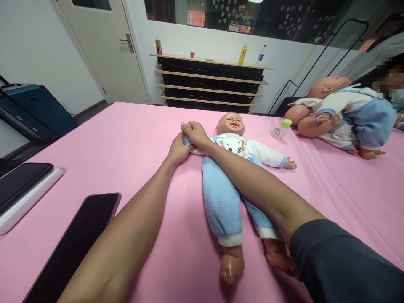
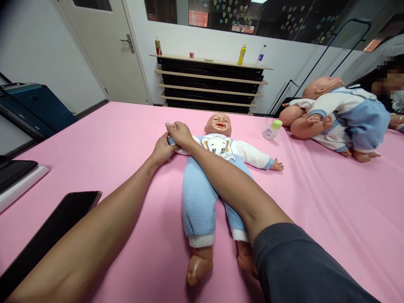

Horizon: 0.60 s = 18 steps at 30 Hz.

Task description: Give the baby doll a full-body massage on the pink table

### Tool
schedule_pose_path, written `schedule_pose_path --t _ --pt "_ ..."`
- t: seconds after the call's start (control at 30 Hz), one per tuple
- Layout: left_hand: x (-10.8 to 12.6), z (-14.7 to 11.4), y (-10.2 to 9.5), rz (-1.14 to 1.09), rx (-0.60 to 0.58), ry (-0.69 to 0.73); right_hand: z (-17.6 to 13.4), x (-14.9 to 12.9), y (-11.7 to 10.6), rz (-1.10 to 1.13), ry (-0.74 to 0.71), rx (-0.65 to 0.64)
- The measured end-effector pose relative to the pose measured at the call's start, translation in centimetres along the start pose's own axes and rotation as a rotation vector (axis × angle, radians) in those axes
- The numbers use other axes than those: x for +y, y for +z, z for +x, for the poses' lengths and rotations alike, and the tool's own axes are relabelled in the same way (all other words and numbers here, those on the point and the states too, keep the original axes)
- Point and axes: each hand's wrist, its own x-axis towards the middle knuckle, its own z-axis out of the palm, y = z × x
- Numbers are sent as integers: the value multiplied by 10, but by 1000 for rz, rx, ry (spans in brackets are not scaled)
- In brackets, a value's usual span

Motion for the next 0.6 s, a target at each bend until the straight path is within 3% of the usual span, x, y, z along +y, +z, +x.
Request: schedule_pose_path --t 0.2,0.6 --pt "-3 3 0 -29 33 -56 3 7 4 211 -70 -86" --pt "-5 1 1 -43 3 -61 3 1 0 33 -18 0"
